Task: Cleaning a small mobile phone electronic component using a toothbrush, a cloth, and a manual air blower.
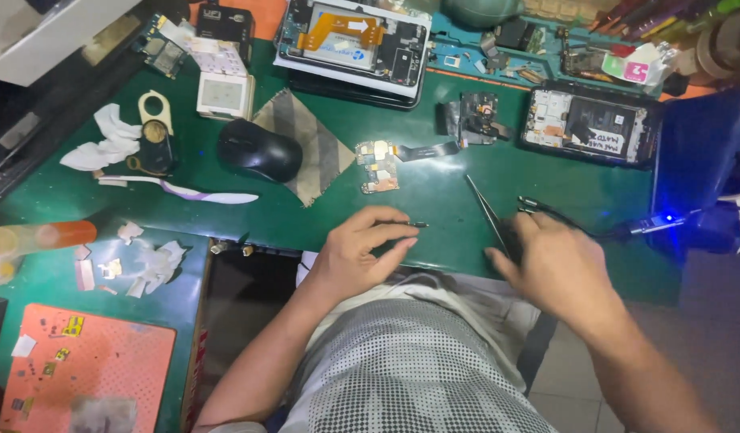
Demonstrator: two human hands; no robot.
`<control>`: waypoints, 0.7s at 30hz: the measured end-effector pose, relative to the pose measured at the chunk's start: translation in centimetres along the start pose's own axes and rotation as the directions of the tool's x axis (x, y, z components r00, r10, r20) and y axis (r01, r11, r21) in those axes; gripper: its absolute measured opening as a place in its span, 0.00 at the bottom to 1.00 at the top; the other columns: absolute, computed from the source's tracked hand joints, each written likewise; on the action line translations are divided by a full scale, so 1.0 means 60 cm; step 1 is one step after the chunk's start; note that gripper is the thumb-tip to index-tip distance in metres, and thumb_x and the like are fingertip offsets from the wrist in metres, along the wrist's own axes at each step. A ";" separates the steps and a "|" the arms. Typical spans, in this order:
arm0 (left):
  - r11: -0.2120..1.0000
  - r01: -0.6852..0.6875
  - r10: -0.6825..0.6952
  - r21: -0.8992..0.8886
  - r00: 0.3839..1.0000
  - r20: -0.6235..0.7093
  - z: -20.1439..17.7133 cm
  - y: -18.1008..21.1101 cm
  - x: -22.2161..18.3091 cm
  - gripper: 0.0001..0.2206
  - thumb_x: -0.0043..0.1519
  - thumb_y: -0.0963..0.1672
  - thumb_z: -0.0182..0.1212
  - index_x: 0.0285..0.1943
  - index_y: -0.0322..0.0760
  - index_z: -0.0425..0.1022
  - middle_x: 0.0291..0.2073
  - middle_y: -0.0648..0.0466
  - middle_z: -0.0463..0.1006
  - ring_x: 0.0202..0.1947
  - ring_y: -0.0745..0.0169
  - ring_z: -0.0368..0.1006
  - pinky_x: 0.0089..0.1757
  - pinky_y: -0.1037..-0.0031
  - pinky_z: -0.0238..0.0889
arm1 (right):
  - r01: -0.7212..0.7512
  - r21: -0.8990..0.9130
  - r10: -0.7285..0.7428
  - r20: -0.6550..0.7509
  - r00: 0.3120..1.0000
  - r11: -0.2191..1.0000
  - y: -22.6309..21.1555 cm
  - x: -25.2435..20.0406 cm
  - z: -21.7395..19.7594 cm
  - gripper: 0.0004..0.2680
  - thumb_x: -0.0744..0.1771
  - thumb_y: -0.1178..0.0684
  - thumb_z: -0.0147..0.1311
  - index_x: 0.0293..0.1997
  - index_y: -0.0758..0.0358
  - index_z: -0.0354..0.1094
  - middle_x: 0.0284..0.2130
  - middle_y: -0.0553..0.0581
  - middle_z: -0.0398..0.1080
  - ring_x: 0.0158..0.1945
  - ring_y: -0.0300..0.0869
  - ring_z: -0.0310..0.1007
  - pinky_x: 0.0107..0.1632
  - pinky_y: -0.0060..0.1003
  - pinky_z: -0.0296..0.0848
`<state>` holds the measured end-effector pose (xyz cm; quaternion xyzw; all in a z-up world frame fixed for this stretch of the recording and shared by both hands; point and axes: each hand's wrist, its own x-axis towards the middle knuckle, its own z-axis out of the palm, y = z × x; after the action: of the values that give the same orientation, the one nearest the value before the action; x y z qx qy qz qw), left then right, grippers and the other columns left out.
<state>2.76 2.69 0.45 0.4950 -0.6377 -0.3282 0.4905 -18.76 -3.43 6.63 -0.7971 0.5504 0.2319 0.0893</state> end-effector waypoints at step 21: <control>0.994 0.096 -0.094 -0.045 0.995 0.042 0.000 -0.012 -0.017 0.03 0.52 0.41 0.56 0.32 0.43 0.67 0.27 0.60 0.72 0.30 0.70 0.69 0.25 0.82 0.60 | 0.080 0.013 -0.052 -0.652 0.756 0.997 0.119 0.025 0.084 0.14 0.63 0.47 0.54 0.53 0.55 0.66 0.44 0.58 0.66 0.43 0.49 0.68 0.40 0.42 0.69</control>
<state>3.03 3.44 -0.48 0.5066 -0.6151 -0.3759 0.4730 -26.25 -5.38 2.29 -0.8450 0.5231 -0.0736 -0.0834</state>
